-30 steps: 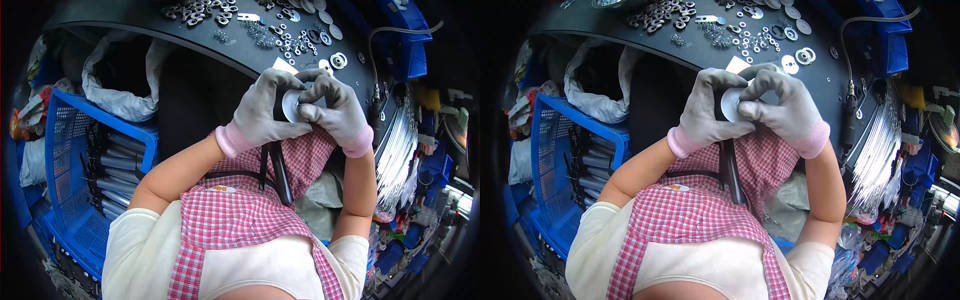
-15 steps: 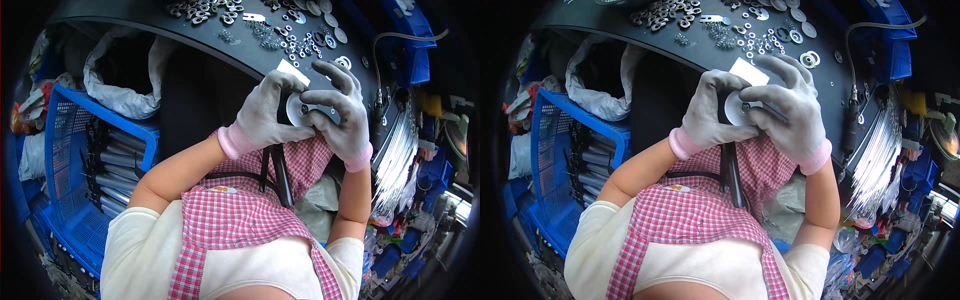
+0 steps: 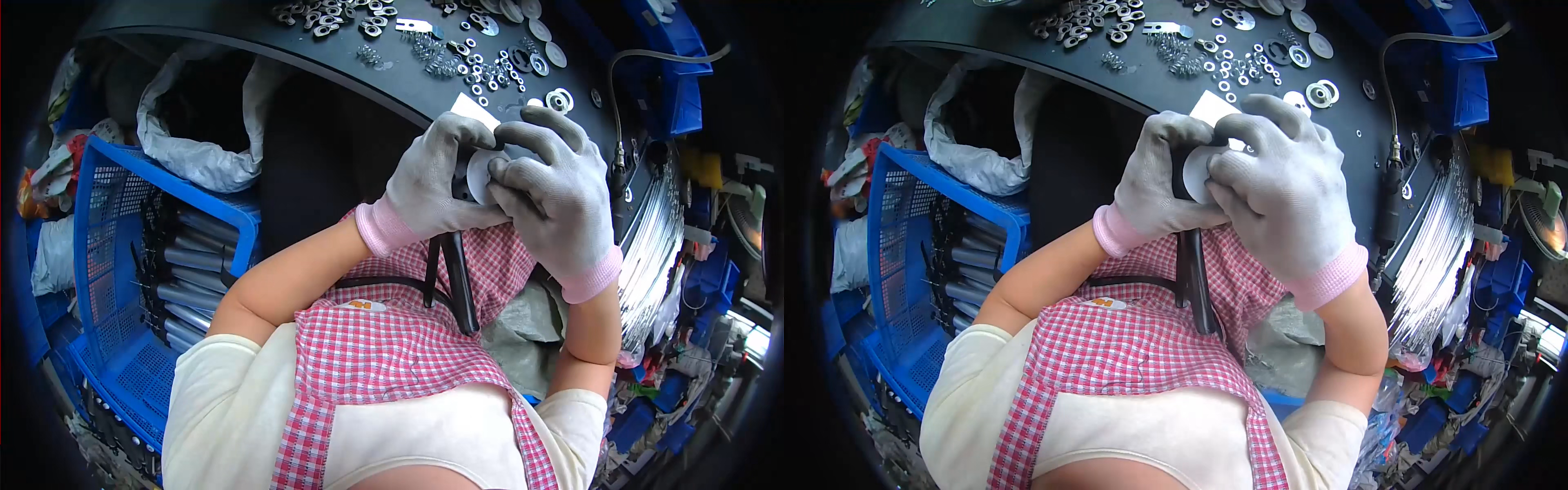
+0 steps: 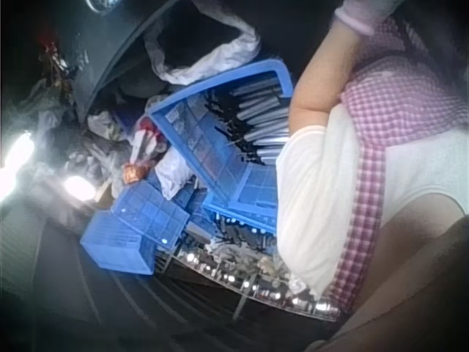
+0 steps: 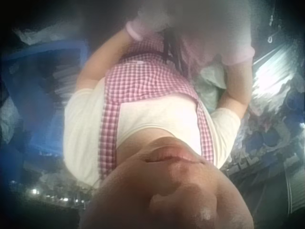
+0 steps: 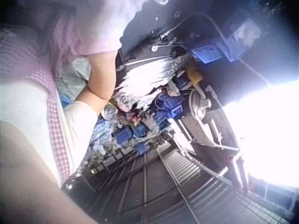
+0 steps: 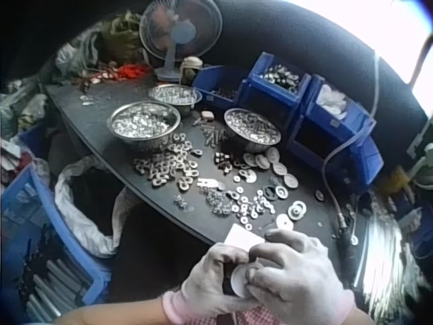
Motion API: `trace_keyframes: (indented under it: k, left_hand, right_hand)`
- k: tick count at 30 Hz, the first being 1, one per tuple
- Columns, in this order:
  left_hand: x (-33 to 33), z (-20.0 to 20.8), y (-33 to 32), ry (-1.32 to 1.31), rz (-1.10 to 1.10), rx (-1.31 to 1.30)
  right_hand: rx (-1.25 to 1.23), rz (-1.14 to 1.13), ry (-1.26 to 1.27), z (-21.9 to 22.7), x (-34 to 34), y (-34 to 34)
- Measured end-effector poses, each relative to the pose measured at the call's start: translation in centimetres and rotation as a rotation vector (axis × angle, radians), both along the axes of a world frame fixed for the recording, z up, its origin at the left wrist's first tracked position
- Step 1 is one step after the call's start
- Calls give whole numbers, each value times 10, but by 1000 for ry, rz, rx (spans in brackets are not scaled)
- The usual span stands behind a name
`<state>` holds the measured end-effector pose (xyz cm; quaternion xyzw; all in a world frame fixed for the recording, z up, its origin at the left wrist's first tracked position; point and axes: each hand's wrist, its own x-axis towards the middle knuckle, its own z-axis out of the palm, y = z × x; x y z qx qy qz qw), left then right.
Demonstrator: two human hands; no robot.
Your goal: Assembling components for a large manual grease pump or caulking tool.
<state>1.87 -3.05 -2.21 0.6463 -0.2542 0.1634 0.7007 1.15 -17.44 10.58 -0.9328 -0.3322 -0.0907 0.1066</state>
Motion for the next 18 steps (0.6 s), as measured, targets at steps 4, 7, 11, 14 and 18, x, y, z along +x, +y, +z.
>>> trace_keyframes:
  k: [4, 7, 11, 14, 18]
  left_hand:
    - [0, -1, 0, -15, 31, 32]
    - [1, -1, -2, 7, 9, -14]
    - [3, 1, -2, -1, -28, -36]
    - [2, -2, -2, 17, -17, -32]
    - [1, -2, -2, 33, -15, -21]
  right_hand:
    - [0, 54, -3, 0, 3, -5]
    - [87, 10, -11, -13, -2, -5]
    - [307, -130, 24, -23, -5, -4]
    - [260, -60, -31, -21, 1, -7]
    - [123, 100, -43, -14, 5, -15]
